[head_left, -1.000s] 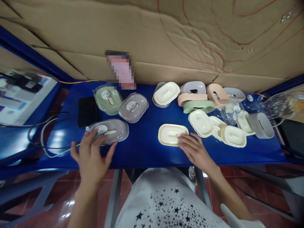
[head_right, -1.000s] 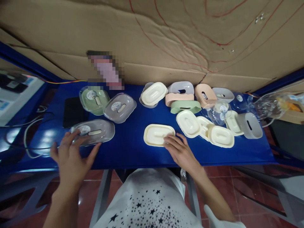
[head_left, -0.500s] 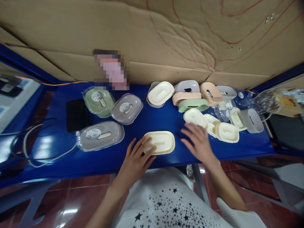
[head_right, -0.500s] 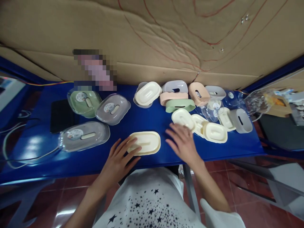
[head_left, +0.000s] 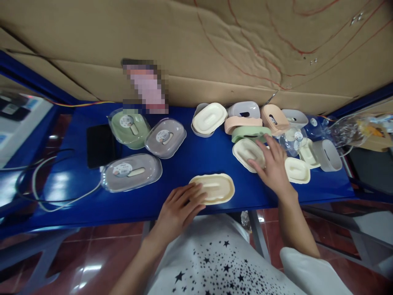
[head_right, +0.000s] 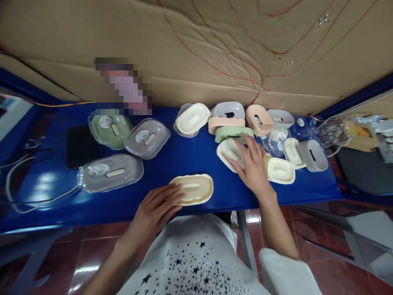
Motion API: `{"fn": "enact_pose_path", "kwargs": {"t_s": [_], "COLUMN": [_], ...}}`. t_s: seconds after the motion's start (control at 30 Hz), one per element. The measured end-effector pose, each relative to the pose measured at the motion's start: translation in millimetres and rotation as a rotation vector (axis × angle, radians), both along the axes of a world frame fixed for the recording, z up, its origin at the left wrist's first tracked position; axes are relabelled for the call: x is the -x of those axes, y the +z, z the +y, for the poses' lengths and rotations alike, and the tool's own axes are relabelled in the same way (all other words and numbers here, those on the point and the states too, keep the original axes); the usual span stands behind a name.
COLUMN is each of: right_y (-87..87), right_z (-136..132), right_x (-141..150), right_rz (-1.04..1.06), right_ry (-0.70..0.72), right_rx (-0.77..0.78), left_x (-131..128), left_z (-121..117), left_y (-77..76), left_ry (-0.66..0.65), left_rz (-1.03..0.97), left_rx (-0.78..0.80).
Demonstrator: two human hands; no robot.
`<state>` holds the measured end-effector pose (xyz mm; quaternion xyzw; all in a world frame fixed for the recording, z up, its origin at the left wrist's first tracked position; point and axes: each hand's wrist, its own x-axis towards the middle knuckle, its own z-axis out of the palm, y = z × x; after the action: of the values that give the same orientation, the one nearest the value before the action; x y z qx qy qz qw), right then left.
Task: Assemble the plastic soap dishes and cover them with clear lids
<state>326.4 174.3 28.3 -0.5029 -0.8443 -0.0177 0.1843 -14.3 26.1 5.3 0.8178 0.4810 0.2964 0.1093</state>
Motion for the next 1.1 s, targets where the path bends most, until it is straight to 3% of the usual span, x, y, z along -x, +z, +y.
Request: {"fn": "enact_pose_path", "kwargs": {"t_s": [0.17, 0.37, 0.43, 0.57, 0.73, 0.87, 1.1], "right_y": [1.8, -6.9, -6.8, -1.8, -4.7, -15.8, -17.6], "right_z": [43, 60, 54, 27, -20, -43, -50], "right_x": [4, 3, 0, 5, 40, 61, 76], "right_rz": [-0.029, -0.010, 0.024, 0.103, 0.303, 0.235, 0.124], "right_ry": [-0.069, -0.088, -0.044, 0.180, 0.458, 0.615, 0.713], "right_rx": [-0.087, -0.158, -0.203, -0.230, -0.227, -0.131, 0.121], "left_x": [3, 3, 2, 0, 0, 4, 14], "left_z": [22, 59, 56, 33, 13, 6, 1], "left_y": [2.5, -9.1, -10.8, -12.4, -18.2, -24.2, -27.4], "left_ry": [0.208, 0.356, 0.349, 0.274, 0.174, 0.193, 0.156], "left_rz": [-0.202, -0.067, -0.020, 0.070, -0.058, -0.204, -0.248], "left_rx": [0.092, 0.125, 0.115, 0.131, 0.249, 0.274, 0.326]}}
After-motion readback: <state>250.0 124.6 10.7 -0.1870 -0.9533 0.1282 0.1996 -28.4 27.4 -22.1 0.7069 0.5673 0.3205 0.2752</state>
